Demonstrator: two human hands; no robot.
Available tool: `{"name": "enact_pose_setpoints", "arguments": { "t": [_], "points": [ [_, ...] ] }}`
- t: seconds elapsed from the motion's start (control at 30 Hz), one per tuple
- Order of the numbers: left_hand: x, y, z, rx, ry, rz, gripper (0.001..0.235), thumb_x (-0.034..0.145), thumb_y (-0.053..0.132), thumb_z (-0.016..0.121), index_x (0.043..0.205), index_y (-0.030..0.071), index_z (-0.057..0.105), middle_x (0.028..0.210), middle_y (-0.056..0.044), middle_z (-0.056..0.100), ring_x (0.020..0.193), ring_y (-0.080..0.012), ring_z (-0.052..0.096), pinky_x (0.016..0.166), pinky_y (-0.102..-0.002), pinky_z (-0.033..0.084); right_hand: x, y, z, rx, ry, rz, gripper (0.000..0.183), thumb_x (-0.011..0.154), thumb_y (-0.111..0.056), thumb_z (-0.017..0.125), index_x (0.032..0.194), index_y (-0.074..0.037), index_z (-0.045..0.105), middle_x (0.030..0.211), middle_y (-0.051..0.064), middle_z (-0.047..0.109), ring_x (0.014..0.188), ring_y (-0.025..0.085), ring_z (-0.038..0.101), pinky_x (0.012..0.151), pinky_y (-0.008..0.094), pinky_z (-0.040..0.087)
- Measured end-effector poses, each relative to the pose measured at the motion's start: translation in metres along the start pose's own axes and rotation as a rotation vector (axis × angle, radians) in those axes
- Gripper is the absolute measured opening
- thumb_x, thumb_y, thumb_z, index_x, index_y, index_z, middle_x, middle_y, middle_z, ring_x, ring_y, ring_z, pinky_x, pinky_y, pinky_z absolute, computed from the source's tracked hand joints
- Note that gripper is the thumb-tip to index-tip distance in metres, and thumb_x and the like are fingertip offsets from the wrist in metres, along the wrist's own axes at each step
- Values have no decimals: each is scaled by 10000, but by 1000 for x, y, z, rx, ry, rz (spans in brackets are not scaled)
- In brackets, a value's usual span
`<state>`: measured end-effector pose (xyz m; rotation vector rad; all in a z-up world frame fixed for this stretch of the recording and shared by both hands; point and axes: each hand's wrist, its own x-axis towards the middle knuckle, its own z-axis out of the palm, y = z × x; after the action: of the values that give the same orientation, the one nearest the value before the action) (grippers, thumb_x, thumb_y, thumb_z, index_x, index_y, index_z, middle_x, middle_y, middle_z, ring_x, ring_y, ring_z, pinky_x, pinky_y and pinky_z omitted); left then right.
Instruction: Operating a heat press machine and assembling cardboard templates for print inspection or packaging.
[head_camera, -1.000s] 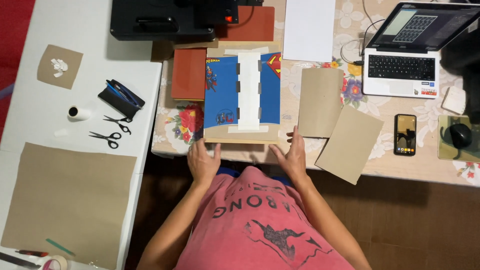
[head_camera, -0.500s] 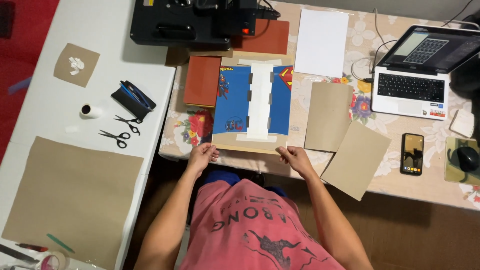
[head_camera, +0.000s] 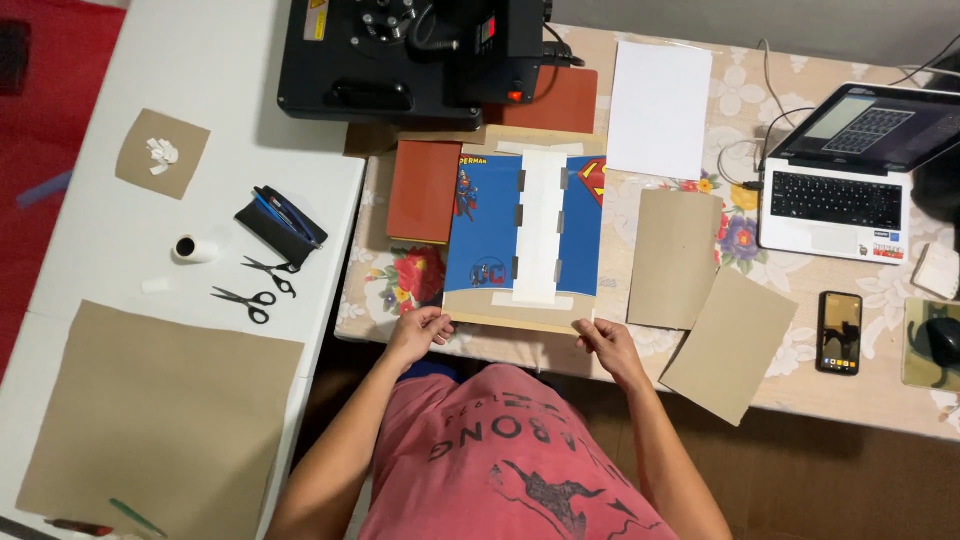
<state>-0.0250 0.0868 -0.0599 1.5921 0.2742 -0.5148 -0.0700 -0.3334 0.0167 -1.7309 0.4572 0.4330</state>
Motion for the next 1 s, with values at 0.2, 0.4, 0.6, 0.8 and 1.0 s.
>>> {"name": "enact_pose_setpoints", "arguments": {
  "t": [0.2, 0.4, 0.6, 0.8, 1.0],
  "points": [
    [13, 15, -18, 77, -74, -32, 229, 1111, 157, 764, 1207, -49, 790, 960, -209, 860, 802, -224, 849, 735, -294, 729, 3, -10, 12, 38, 9, 34, 426, 1152, -403, 736, 912, -65, 833, 796, 113, 830, 694, 168, 675, 667, 285, 436],
    [20, 31, -27, 103, -128, -31, 244, 1092, 117, 775, 1204, -100, 765, 955, -268, 851, 797, -276, 855, 740, -353, 734, 13, -6, 18, 43, 51, 61, 422, 1153, -419, 741, 919, -81, 835, 784, 102, 833, 682, 156, 680, 654, 270, 425],
    [39, 79, -61, 413, -58, 86, 285, 1080, 300, 811, 1172, 32, 842, 930, -176, 876, 802, -261, 851, 705, -369, 706, 7, -20, 18, 40, 78, 76, 420, 1159, -408, 731, 948, -57, 820, 802, 121, 827, 695, 167, 666, 667, 284, 417],
    [156, 112, -80, 1121, 585, 627, 177, 1089, 463, 751, 1102, 307, 835, 890, 32, 763, 872, -220, 803, 749, -369, 656, 9, -14, 24, 43, 88, 104, 476, 1184, -443, 681, 944, -54, 810, 805, 132, 835, 686, 157, 678, 656, 283, 425],
    [266, 156, -56, 1379, 530, 999, 236, 1044, 145, 656, 1197, 61, 814, 910, -111, 775, 856, -313, 804, 689, -452, 657, 3, -17, 29, 46, 121, 128, 496, 1177, -456, 697, 901, -55, 793, 762, 140, 815, 667, 182, 684, 644, 287, 432]
  ]
}}
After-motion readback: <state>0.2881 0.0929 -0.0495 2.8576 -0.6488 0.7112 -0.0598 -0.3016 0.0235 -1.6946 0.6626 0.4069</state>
